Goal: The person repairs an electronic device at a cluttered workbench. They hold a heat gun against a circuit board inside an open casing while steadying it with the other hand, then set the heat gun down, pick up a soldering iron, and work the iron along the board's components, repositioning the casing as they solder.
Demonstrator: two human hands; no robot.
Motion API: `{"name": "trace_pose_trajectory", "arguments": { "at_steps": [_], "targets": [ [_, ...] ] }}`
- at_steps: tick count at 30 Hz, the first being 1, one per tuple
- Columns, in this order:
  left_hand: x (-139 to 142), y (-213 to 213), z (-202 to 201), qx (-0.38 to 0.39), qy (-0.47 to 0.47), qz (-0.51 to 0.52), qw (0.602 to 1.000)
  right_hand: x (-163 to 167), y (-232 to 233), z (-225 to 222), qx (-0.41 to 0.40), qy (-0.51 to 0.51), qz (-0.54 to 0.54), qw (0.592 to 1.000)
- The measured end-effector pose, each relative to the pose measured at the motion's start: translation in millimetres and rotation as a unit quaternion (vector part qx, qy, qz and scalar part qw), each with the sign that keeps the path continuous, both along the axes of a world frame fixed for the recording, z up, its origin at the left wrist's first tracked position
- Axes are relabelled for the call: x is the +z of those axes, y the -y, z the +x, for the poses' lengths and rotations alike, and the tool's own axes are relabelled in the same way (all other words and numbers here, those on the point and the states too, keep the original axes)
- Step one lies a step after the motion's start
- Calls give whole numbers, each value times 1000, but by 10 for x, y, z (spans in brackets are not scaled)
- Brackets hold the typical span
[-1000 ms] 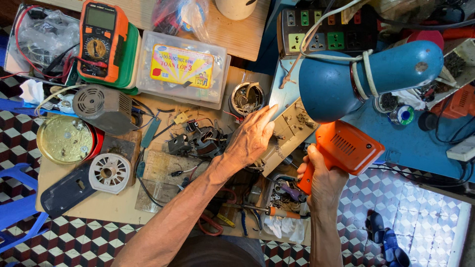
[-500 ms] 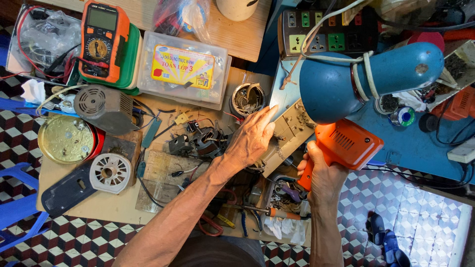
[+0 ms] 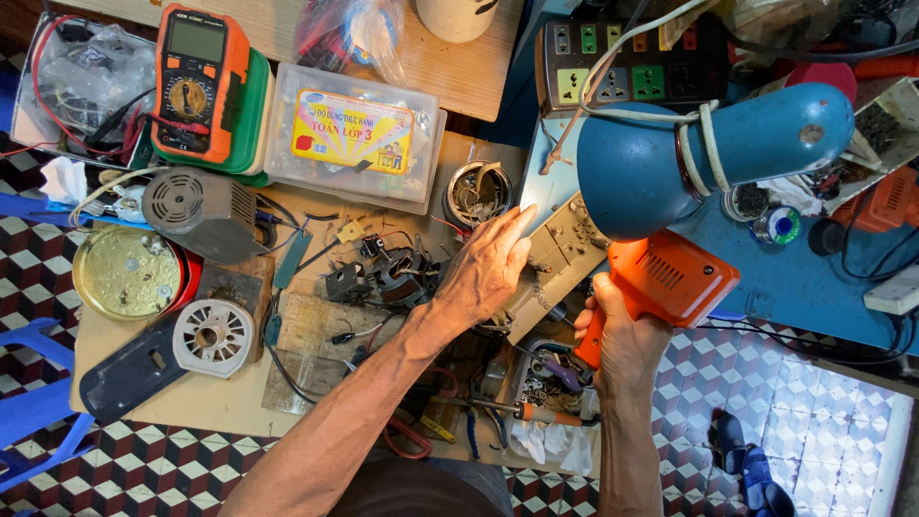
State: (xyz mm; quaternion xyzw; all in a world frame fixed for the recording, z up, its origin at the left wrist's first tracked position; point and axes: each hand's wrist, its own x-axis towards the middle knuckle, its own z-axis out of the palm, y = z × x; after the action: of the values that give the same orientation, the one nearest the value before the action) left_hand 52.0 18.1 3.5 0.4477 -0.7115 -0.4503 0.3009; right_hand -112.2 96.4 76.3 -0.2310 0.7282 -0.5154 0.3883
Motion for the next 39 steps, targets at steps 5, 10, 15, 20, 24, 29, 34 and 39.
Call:
{"name": "trace_pose_trajectory", "arguments": {
  "at_steps": [5,10,15,20,24,29,34,39],
  "targets": [
    [13,-6,5,3,-7,0,1000,4,-4,17,-5,12,-4,1000],
    [25,-5,6,4,-6,6,1000,13,4,30,-6,10,1,1000],
    [40,2,2,0,2,-1,1000,33,5,47,-6,11,0,1000],
    [47,-17,-2,7,23,-32,999,67,8,42,-10,7,-2,1000],
    [13,100,-144,38,16,-87,995,71,31,33,-13,11,7,1000],
    [-42,546,-509,17,-9,-45,999,80,26,9,-25,26,20,999],
    [-49,599,-662,39,8,23,999,74,25,-40,-28,21,33,999],
    [-102,621,-753,66,23,57,996,78,16,-74,-29,24,38,999]
  ]
}}
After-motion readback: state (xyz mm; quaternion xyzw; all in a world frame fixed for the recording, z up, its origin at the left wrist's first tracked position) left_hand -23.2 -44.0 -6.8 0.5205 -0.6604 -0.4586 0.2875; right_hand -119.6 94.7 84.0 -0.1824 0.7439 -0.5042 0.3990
